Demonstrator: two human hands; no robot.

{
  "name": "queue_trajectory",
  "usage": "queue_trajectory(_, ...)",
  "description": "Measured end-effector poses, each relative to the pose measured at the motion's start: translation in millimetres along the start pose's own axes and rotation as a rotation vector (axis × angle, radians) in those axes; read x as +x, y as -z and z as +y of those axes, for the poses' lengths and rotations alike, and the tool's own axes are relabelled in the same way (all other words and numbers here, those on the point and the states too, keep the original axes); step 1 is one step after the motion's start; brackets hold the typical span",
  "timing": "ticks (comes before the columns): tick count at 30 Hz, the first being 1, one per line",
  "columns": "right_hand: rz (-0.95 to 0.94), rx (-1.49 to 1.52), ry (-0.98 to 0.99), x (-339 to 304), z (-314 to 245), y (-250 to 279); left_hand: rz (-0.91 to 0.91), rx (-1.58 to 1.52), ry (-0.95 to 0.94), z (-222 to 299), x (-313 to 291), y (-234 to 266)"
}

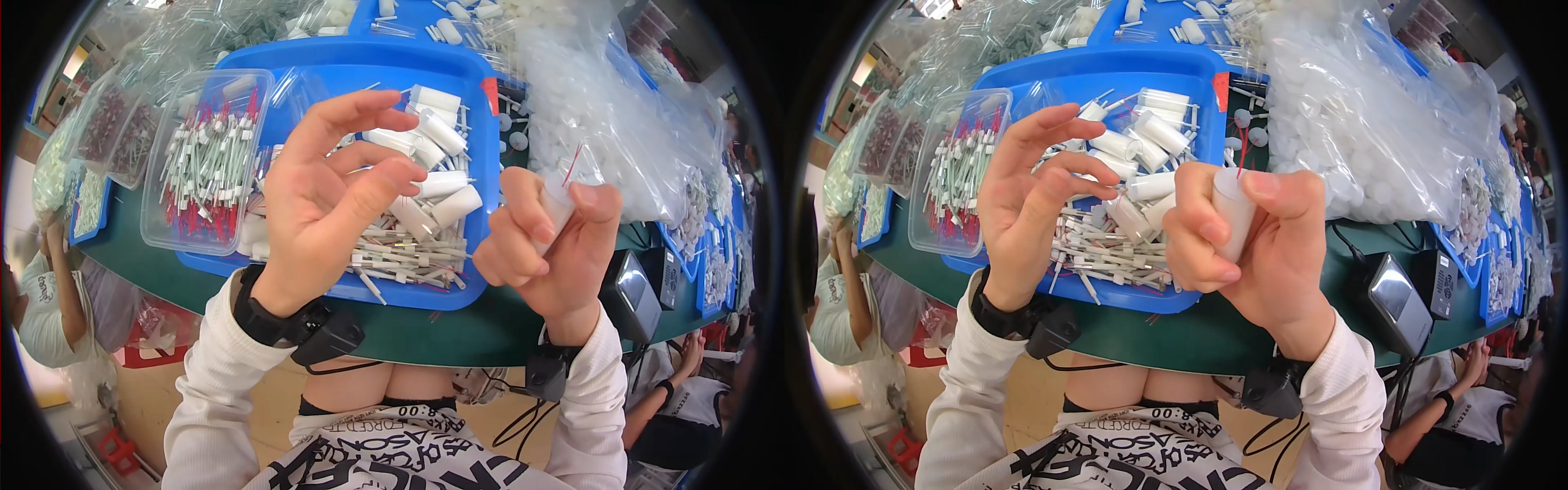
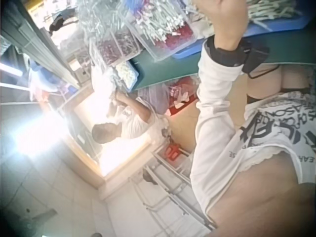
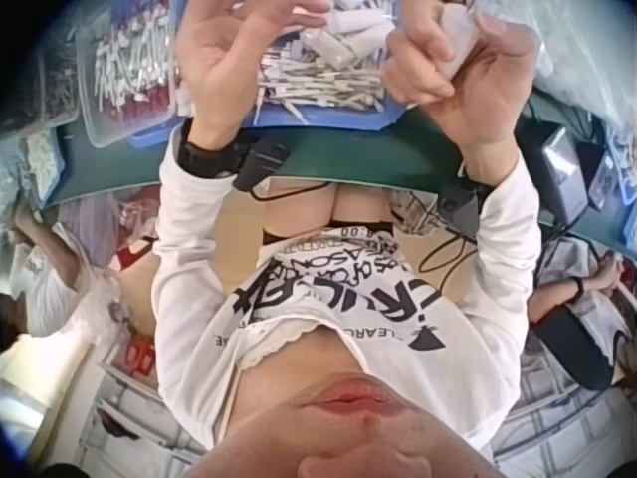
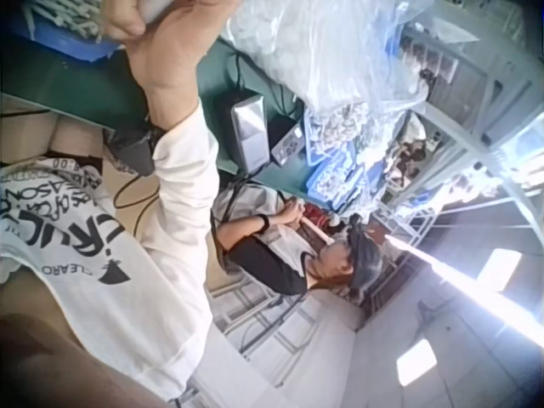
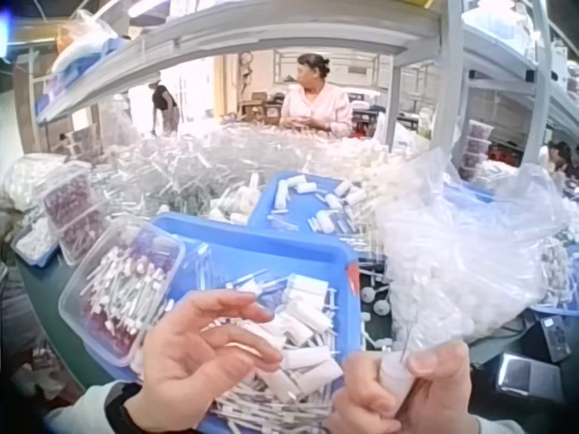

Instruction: The person repeatedly picks small white cylindrical components and thin white plastic pieces from a blue tray, inserts the plastic pieces into the cylinders, and places the assembled units back into the tray. The hands work one at a time, handling each component individually throughout the clip.

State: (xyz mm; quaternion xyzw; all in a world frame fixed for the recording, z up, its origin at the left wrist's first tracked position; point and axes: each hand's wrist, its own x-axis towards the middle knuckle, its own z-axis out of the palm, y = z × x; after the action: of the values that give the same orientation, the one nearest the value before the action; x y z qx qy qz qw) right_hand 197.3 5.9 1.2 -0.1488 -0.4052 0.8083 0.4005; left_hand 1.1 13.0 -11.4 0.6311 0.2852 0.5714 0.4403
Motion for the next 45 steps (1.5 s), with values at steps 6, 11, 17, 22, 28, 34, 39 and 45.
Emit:
queue_trajectory(6, 0.001, 0.207, -0.014, 0, 1, 3, -0.011, -0.015, 0.013, 0, -1, 1)
queue_trajectory(11, -0.129, 0.12, 0.01, 2, 6, 13, -0.037, -0.03, 0.021, 0, 0, 3)
queue_trajectory(17, -0.023, 0.215, -0.041, 1, 2, 6, -0.05, -0.046, 0.024, -1, -1, 5)
queue_trajectory(22, 0.113, 0.134, -0.039, 5, 2, -3, -0.039, -0.019, 0.024, 1, -1, 5)
queue_trajectory(28, -0.011, 0.215, -0.038, 7, 3, 5, -0.019, 0.008, 0.029, 2, -1, 5)
queue_trajectory(34, -0.106, 0.233, -0.047, 6, 6, 13, -0.026, 0.03, 0.026, 3, -1, 7)
queue_trajectory(39, -0.225, 0.169, -0.022, 6, 8, 17, -0.022, 0.032, 0.044, 4, -1, 6)
queue_trajectory(45, 0.017, 0.304, -0.031, 3, 4, -1, -0.017, 0.042, 0.045, 4, -2, 7)
